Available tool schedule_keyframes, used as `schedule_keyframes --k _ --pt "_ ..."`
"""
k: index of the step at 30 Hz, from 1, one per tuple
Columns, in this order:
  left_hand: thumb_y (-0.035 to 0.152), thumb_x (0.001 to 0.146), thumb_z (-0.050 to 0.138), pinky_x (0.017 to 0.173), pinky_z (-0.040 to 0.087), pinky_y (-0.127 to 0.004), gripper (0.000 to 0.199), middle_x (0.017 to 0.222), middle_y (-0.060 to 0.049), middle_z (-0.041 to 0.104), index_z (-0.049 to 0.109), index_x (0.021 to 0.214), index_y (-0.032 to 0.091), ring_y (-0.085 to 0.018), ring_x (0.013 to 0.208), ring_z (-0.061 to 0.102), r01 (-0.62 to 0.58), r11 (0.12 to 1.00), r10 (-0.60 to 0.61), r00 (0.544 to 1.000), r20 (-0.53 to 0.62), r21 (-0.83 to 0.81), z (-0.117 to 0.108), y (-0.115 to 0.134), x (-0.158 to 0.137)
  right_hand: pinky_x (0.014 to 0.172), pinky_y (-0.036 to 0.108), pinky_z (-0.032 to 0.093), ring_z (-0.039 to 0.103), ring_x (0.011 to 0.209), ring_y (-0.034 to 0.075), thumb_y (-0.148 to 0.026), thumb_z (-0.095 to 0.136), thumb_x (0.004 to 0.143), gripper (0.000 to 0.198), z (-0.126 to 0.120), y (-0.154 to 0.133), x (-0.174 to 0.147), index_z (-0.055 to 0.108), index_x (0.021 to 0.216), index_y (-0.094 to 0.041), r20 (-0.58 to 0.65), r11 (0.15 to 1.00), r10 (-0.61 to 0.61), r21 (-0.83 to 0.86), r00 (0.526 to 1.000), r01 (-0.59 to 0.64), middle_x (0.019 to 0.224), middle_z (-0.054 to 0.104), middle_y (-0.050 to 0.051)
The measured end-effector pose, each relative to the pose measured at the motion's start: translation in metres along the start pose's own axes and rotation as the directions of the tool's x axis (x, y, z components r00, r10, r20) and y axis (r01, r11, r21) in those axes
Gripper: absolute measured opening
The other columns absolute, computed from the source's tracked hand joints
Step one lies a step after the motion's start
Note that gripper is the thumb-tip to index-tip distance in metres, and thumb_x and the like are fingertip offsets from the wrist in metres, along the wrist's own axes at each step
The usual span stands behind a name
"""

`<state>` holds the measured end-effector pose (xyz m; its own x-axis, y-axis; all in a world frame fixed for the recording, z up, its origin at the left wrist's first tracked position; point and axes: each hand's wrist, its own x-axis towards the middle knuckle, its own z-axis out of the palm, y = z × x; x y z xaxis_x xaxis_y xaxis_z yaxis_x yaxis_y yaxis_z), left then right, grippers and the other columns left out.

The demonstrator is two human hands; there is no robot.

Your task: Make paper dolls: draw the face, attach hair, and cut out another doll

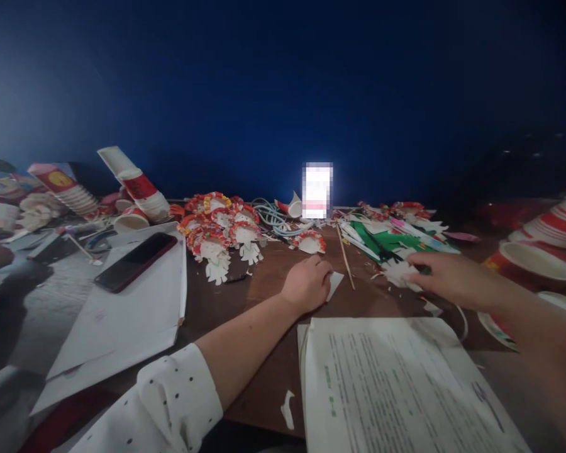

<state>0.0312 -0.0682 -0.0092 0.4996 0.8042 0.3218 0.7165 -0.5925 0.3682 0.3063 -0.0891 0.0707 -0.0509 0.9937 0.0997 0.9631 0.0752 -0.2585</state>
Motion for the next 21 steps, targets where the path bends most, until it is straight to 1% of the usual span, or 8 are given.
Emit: schedule_keyframes --k 2,4,7,9,11,15,18,21 --pt "0.024 0.091 0.048 0.082 0.051 -0.032 0.021 0.098 -0.008 0.066 0.067 0.097 0.019 -0.021 0.093 0.062 0.013 1.0 -0.013 1.0 0.005 -0.003 -0.001 0.001 0.001 0.055 0.031 0.04 0.058 0.058 0.019 -0.042 0.066 0.076 0.021 -0.005 -0.017 0.003 0.062 0.068 -0.023 -0.042 0.991 0.056 0.12 0.998 -0.051 0.063 0.064 0.003" --pt "0.025 0.091 0.048 0.082 0.051 -0.032 0.021 0.097 -0.008 0.066 0.067 0.095 0.019 -0.021 0.092 0.063 0.035 0.999 -0.035 0.999 0.0 -0.031 -0.001 0.002 0.001 0.053 0.03 0.042 0.057 0.055 0.017 -0.049 0.065 0.078 0.026 -0.004 -0.043 0.007 0.063 0.075 -0.023 -0.173 0.917 0.182 0.386 0.968 -0.103 0.066 0.066 0.003" --pt "0.023 0.089 0.051 0.083 0.05 -0.031 0.017 0.096 -0.007 0.068 0.067 0.094 0.019 -0.019 0.091 0.063 0.06 0.989 -0.068 0.996 -0.053 -0.139 -0.001 0.001 0.001 0.05 0.028 0.047 0.067 0.066 0.02 -0.043 0.069 0.074 0.027 0.011 -0.088 0.017 0.064 0.091 -0.022 -0.121 0.59 0.266 0.805 0.956 -0.062 0.083 0.073 0.005" --pt "0.021 0.087 0.052 0.084 0.049 -0.03 0.016 0.096 -0.006 0.068 0.066 0.094 0.019 -0.018 0.09 0.063 0.091 0.968 -0.122 0.985 -0.123 -0.232 -0.001 -0.002 0.002 0.052 0.03 0.052 0.071 0.073 0.024 -0.034 0.071 0.07 0.024 0.028 -0.112 0.024 0.062 0.089 -0.021 -0.037 0.347 0.304 0.935 0.952 -0.074 0.089 0.074 0.008" --pt "0.022 0.087 0.054 0.082 0.049 -0.03 0.014 0.094 -0.006 0.068 0.066 0.093 0.019 -0.018 0.087 0.063 0.151 0.932 -0.222 0.956 -0.189 -0.33 0.0 -0.006 0.003 0.055 0.032 0.055 0.072 0.075 0.025 -0.032 0.071 0.069 0.025 0.05 -0.125 0.03 0.063 0.09 -0.02 -0.012 0.232 0.346 0.97 0.938 -0.073 0.089 0.075 0.008" --pt "0.035 0.089 0.056 0.072 0.05 -0.028 0.021 0.084 -0.005 0.067 0.062 0.097 0.017 -0.015 0.076 0.062 0.228 0.736 -0.422 0.891 -0.168 -0.637 0.001 -0.013 0.007 0.06 0.036 0.058 0.071 0.078 0.026 -0.044 0.069 0.072 0.035 0.09 -0.123 0.029 0.067 0.097 -0.019 -0.052 0.18 0.389 0.983 0.92 -0.02 0.094 0.076 0.008" --pt "0.044 0.086 0.06 0.068 0.048 -0.025 0.032 0.082 -0.004 0.066 0.059 0.1 0.016 -0.014 0.074 0.061 0.198 0.561 -0.465 0.878 -0.109 -0.803 -0.001 -0.014 0.011 0.052 0.032 0.053 0.066 0.063 0.022 -0.048 0.073 0.069 0.037 0.103 -0.119 0.021 0.07 0.091 -0.018 0.008 0.196 0.405 0.976 0.914 -0.095 0.081 0.075 0.007" --pt "0.044 0.081 0.066 0.067 0.045 -0.023 0.03 0.078 -0.001 0.063 0.06 0.09 0.016 -0.012 0.071 0.057 0.184 0.533 -0.446 0.891 -0.09 -0.826 -0.004 -0.013 0.013 0.049 0.029 0.047 0.061 0.058 0.018 -0.049 0.073 0.069 0.036 0.101 -0.122 0.014 0.072 0.087 -0.018 0.013 0.217 0.353 0.972 0.936 -0.095 0.075 0.073 0.005"
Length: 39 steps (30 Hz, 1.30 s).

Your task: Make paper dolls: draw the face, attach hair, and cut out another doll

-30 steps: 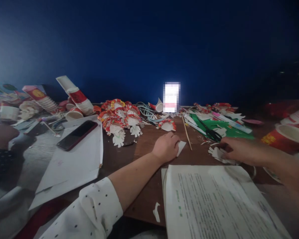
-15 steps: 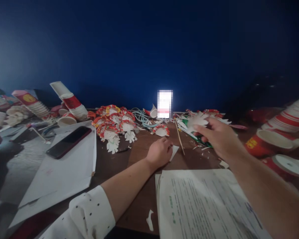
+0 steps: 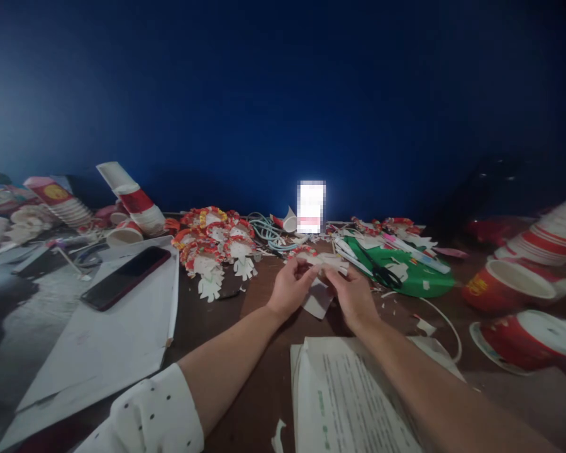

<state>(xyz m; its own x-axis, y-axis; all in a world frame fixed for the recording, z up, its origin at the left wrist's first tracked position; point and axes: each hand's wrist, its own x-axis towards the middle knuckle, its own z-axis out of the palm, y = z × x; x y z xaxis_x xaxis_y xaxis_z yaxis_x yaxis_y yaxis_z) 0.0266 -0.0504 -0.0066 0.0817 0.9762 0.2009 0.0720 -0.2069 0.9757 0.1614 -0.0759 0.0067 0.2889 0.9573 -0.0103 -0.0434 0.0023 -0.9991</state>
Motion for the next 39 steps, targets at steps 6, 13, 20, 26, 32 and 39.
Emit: schedule_keyframes --k 6,13,20,26,32,39 --pt "0.042 0.076 0.069 0.06 0.04 -0.02 0.028 0.066 0.004 0.056 0.06 0.08 0.016 -0.008 0.061 0.047 0.037 0.997 -0.038 0.999 -0.009 -0.071 -0.003 0.004 -0.002 0.053 0.029 0.046 0.06 0.059 0.019 -0.051 0.071 0.07 0.038 -0.001 -0.005 -0.002 0.073 0.087 -0.017 0.05 0.99 -0.01 -0.141 0.999 0.017 0.073 0.072 0.004" --pt "0.04 0.076 0.068 0.057 0.039 -0.019 0.026 0.063 0.005 0.053 0.059 0.08 0.017 -0.007 0.056 0.044 0.069 0.991 -0.067 0.998 0.018 -0.111 -0.005 0.005 -0.001 0.064 0.031 0.053 0.065 0.08 0.02 -0.046 0.073 0.067 0.05 -0.006 -0.004 0.011 0.063 0.108 -0.019 0.016 0.995 -0.1 -0.009 0.995 0.1 0.099 0.071 0.008" --pt "0.036 0.073 0.066 0.059 0.041 -0.021 0.023 0.066 0.004 0.055 0.058 0.082 0.017 -0.008 0.058 0.047 0.085 0.992 -0.08 0.995 0.053 -0.095 -0.004 0.004 -0.002 0.072 0.033 0.052 0.065 0.079 0.02 -0.038 0.065 0.076 0.03 -0.011 -0.009 0.007 0.068 0.099 -0.019 0.192 0.947 -0.206 -0.21 0.96 0.245 0.091 0.072 0.006" --pt "0.033 0.073 0.066 0.06 0.042 -0.021 0.019 0.064 0.004 0.055 0.059 0.08 0.016 -0.008 0.059 0.048 0.07 0.995 -0.071 0.997 -0.006 -0.07 -0.005 0.008 -0.002 0.071 0.032 0.05 0.066 0.074 0.02 -0.038 0.062 0.079 0.02 -0.006 -0.009 -0.002 0.067 0.088 -0.021 0.266 0.896 -0.255 -0.297 0.93 0.33 0.081 0.072 0.004" --pt "0.025 0.07 0.067 0.065 0.042 -0.021 0.018 0.071 0.003 0.059 0.061 0.085 0.016 -0.009 0.064 0.051 0.082 0.996 -0.081 0.997 0.007 -0.026 -0.004 0.01 -0.001 0.068 0.032 0.051 0.065 0.072 0.02 -0.044 0.064 0.078 0.024 -0.005 -0.007 -0.001 0.063 0.086 -0.021 0.213 0.908 -0.247 -0.29 0.945 0.303 0.08 0.071 0.005" --pt "0.026 0.073 0.064 0.065 0.043 -0.021 0.015 0.072 0.003 0.061 0.062 0.084 0.016 -0.01 0.066 0.053 0.076 0.997 -0.077 0.995 0.06 0.016 -0.005 0.006 0.0 0.069 0.034 0.051 0.066 0.077 0.022 -0.044 0.063 0.079 0.026 -0.005 -0.001 0.001 0.062 0.092 -0.022 0.172 0.913 -0.256 -0.282 0.951 0.296 0.087 0.072 0.007"
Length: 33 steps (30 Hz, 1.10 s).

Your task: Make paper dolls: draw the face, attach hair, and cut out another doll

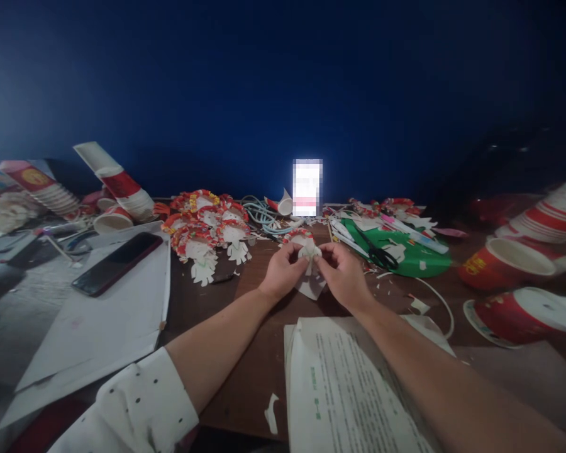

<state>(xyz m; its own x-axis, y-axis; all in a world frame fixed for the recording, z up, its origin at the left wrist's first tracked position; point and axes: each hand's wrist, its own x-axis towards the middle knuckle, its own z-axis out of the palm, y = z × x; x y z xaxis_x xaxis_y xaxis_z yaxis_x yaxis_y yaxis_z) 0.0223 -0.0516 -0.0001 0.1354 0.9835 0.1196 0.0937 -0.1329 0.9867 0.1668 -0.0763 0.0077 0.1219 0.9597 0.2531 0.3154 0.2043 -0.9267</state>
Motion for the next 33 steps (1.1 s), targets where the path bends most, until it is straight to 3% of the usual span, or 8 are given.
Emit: schedule_keyframes --k 6,14,19,24,27,29,31,33 --pt "0.019 0.074 0.063 0.065 0.041 -0.021 0.008 0.07 0.004 0.061 0.064 0.081 0.016 -0.01 0.066 0.051 -0.016 0.987 0.015 1.0 0.007 0.158 0.0 0.004 -0.001 0.072 0.035 0.051 0.066 0.077 0.022 -0.041 0.061 0.08 0.025 0.0 0.003 0.0 0.063 0.093 -0.021 -0.004 0.999 -0.01 -0.044 1.0 0.01 0.088 0.072 0.007" --pt "0.009 0.071 0.056 0.066 0.044 -0.02 0.018 0.073 0.002 0.065 0.065 0.085 0.015 -0.01 0.066 0.056 0.013 0.997 -0.014 1.0 0.013 0.076 0.001 0.007 -0.001 0.076 0.035 0.051 0.066 0.079 0.022 -0.036 0.058 0.081 0.022 0.001 0.006 0.0 0.064 0.096 -0.02 0.012 0.996 -0.031 -0.086 0.999 0.032 0.09 0.072 0.006" --pt "0.009 0.069 0.059 0.067 0.045 -0.021 0.018 0.075 0.001 0.066 0.067 0.084 0.015 -0.01 0.068 0.057 0.011 0.992 -0.007 0.999 -0.036 0.123 0.004 0.005 -0.002 0.077 0.036 0.051 0.066 0.079 0.022 -0.033 0.057 0.079 0.024 0.001 0.008 0.001 0.063 0.098 -0.019 0.006 0.995 -0.038 -0.094 0.999 0.039 0.091 0.072 0.007" --pt "0.022 0.078 0.057 0.068 0.046 -0.023 0.015 0.075 -0.001 0.067 0.068 0.086 0.016 -0.012 0.069 0.059 -0.034 0.991 0.061 0.973 -0.223 0.126 -0.003 0.002 0.001 0.074 0.036 0.053 0.067 0.076 0.021 -0.033 0.058 0.077 0.029 0.003 0.009 0.001 0.062 0.102 -0.019 -0.003 0.999 0.003 -0.043 1.0 -0.003 0.089 0.072 0.007" --pt "0.024 0.081 0.056 0.074 0.048 -0.024 0.013 0.079 -0.002 0.069 0.066 0.083 0.016 -0.014 0.075 0.062 -0.045 0.979 0.122 0.91 -0.396 0.199 -0.013 0.004 0.007 0.078 0.037 0.052 0.067 0.081 0.022 -0.031 0.058 0.076 0.028 0.004 0.01 0.001 0.061 0.101 -0.019 -0.018 0.997 -0.004 -0.079 1.0 0.002 0.092 0.072 0.008" --pt "0.023 0.082 0.054 0.075 0.048 -0.025 0.015 0.08 -0.003 0.069 0.066 0.086 0.015 -0.015 0.076 0.063 0.003 0.979 0.098 0.872 -0.479 0.206 -0.019 0.006 0.013 0.08 0.037 0.052 0.068 0.084 0.022 -0.03 0.058 0.075 0.028 0.005 0.012 0.002 0.06 0.101 -0.019 -0.012 0.995 -0.014 -0.102 1.0 0.013 0.096 0.072 0.009" --pt "0.023 0.083 0.053 0.077 0.049 -0.026 0.017 0.084 -0.004 0.07 0.066 0.09 0.015 -0.016 0.08 0.064 0.046 0.972 0.08 0.857 -0.508 0.231 -0.023 0.007 0.019 0.081 0.038 0.052 0.068 0.086 0.023 -0.028 0.057 0.075 0.029 0.006 0.014 0.002 0.06 0.102 -0.019 0.0 0.993 -0.024 -0.116 1.0 0.024 0.098 0.072 0.009" --pt "0.024 0.082 0.055 0.081 0.049 -0.028 0.019 0.091 -0.007 0.071 0.066 0.094 0.015 -0.017 0.085 0.065 0.085 0.947 0.078 0.874 -0.48 0.309 -0.024 0.007 0.027 0.082 0.038 0.052 0.068 0.087 0.023 -0.027 0.057 0.075 0.03 0.007 0.016 0.002 0.059 0.104 -0.019 0.004 0.991 -0.044 -0.125 0.999 0.044 0.099 0.072 0.008"
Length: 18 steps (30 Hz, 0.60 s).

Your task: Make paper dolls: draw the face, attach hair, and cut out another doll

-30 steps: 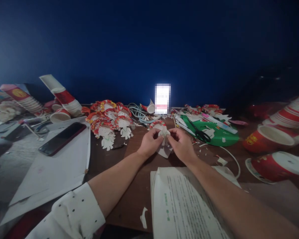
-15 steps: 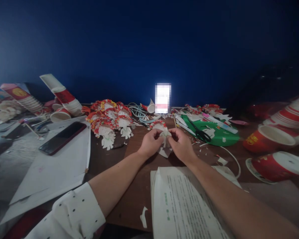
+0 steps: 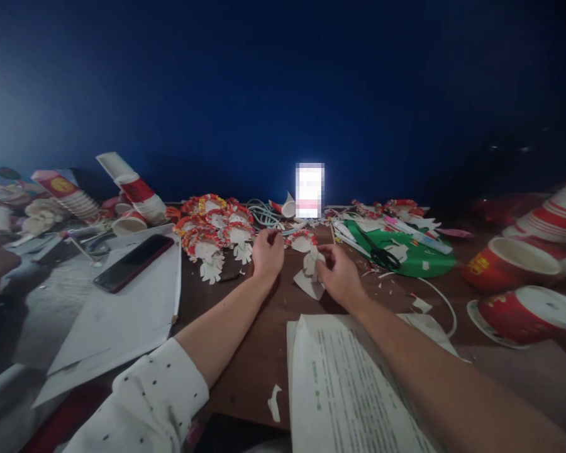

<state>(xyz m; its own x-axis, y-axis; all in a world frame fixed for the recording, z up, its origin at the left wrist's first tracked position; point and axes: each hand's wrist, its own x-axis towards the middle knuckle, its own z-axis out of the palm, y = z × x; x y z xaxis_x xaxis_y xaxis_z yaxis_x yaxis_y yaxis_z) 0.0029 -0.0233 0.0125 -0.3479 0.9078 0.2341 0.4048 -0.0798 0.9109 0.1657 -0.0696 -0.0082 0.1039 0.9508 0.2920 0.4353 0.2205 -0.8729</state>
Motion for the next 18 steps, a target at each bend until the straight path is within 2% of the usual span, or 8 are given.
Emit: schedule_keyframes --k 2,5,8,13,15,18 --pt "0.027 0.079 0.061 0.085 0.048 -0.031 0.027 0.099 -0.01 0.071 0.065 0.102 0.013 -0.021 0.092 0.065 -0.017 0.99 0.004 0.996 0.09 0.141 0.005 0.001 0.006 0.083 0.038 0.052 0.068 0.088 0.022 -0.025 0.056 0.075 0.032 0.0 0.001 0.0 0.059 0.106 -0.019 -0.008 1.0 -0.01 -0.004 1.0 0.01 0.099 0.073 0.008" --pt "0.035 0.076 0.066 0.096 0.044 -0.04 0.044 0.11 -0.015 0.069 0.062 0.113 0.011 -0.03 0.108 0.061 -0.079 0.916 0.009 0.984 0.176 0.393 0.014 0.003 0.009 0.085 0.037 0.051 0.068 0.09 0.022 -0.022 0.054 0.075 0.033 -0.001 0.001 0.001 0.059 0.108 -0.019 -0.031 1.0 -0.007 -0.023 0.999 0.007 0.102 0.073 0.008" --pt "0.038 0.077 0.064 0.101 0.04 -0.045 0.05 0.12 -0.018 0.066 0.059 0.12 0.013 -0.035 0.119 0.055 -0.102 0.844 -0.01 0.979 0.206 0.527 0.021 0.004 0.006 0.086 0.036 0.05 0.068 0.093 0.023 -0.02 0.054 0.076 0.033 -0.004 -0.002 0.0 0.06 0.108 -0.019 -0.044 0.996 -0.003 -0.094 0.999 -0.001 0.104 0.073 0.009" --pt "0.028 0.078 0.061 0.101 0.04 -0.044 0.045 0.116 -0.015 0.068 0.058 0.122 0.015 -0.032 0.119 0.056 -0.18 0.819 0.07 0.974 0.217 0.545 0.026 -0.002 0.002 0.083 0.034 0.049 0.068 0.092 0.022 -0.02 0.054 0.08 0.032 -0.006 -0.009 -0.003 0.062 0.111 -0.022 0.056 0.974 0.03 -0.226 0.998 -0.017 0.101 0.074 0.005" --pt "0.026 0.079 0.06 0.098 0.043 -0.04 0.041 0.112 -0.013 0.07 0.06 0.119 0.016 -0.029 0.113 0.06 -0.187 0.85 0.088 0.972 0.216 0.493 0.027 -0.005 0.002 0.08 0.033 0.049 0.069 0.092 0.023 -0.021 0.054 0.081 0.032 -0.006 -0.012 -0.005 0.062 0.112 -0.023 0.098 0.955 0.053 -0.296 0.994 -0.021 0.101 0.074 0.005" --pt "0.025 0.079 0.062 0.09 0.048 -0.034 0.034 0.106 -0.01 0.071 0.063 0.112 0.018 -0.024 0.102 0.065 -0.136 0.918 0.071 0.981 0.183 0.373 0.027 -0.007 0.004 0.079 0.032 0.048 0.069 0.092 0.023 -0.023 0.053 0.083 0.031 -0.006 -0.016 -0.006 0.064 0.112 -0.024 0.142 0.925 0.071 -0.379 0.987 -0.012 0.101 0.074 0.005"
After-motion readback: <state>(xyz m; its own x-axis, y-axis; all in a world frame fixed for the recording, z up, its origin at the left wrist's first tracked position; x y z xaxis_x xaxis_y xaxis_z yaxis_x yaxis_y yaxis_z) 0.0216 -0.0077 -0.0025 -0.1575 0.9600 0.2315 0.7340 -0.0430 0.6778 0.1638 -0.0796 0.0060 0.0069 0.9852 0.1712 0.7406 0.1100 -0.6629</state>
